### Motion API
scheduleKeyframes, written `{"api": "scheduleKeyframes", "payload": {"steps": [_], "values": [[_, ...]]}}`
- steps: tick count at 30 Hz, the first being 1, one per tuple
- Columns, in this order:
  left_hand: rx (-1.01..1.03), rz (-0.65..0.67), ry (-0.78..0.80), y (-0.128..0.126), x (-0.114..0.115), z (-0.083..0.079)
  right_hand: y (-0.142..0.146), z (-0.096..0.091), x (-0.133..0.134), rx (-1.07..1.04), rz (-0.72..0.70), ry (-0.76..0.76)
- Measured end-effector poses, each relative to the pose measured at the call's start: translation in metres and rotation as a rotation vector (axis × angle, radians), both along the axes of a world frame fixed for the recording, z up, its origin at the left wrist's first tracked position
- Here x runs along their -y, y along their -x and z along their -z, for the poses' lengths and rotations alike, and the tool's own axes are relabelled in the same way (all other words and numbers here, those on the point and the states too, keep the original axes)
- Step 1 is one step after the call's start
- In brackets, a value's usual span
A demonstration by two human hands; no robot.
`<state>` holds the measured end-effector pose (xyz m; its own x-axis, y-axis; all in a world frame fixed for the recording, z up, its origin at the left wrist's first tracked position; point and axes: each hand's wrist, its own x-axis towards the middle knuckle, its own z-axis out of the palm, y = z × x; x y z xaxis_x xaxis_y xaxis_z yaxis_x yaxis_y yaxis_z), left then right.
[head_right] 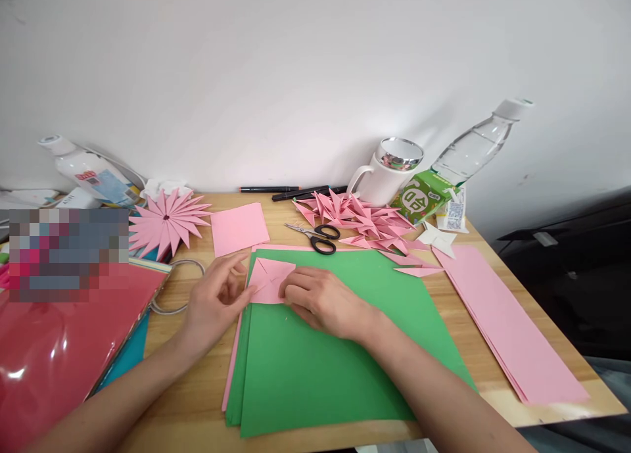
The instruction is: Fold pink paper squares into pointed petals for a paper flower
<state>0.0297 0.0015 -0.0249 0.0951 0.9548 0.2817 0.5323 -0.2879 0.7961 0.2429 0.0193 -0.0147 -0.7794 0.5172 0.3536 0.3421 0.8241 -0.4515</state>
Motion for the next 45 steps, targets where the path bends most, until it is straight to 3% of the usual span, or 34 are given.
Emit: {"api": "scheduleKeyframes", "payload": {"steps": [3,6,9,17,28,35,41,43,45], "values": [[-0.092,0.100,-0.207,0.003,-0.001,0.000,-0.001,-0.001,0.000,0.041,-0.025,0.068],[-0.077,0.322,-0.156,0.004,-0.002,0.000,-0.002,-0.001,-0.001,0.047,-0.037,0.106],[-0.090,0.422,-0.097,0.002,0.001,-0.003,-0.004,-0.001,-0.001,0.027,-0.058,0.175],[-0.059,0.443,0.210,0.001,0.000,-0.007,-0.004,0.001,0.000,-0.028,0.011,0.401],[-0.130,0.511,0.121,0.002,0.002,-0.004,0.000,0.002,0.003,-0.051,0.060,0.370],[0.073,0.333,0.186,-0.003,-0.002,0.003,0.007,0.008,0.005,-0.099,0.284,0.407],[-0.075,0.247,0.053,-0.006,0.002,0.001,0.013,0.012,0.005,-0.096,0.294,0.317],[-0.191,0.284,-0.117,-0.006,0.008,-0.001,0.013,0.015,0.005,-0.107,0.297,0.297],[-0.386,0.408,-0.395,-0.008,0.017,-0.004,0.014,0.018,0.004,-0.127,0.293,0.291]]}}
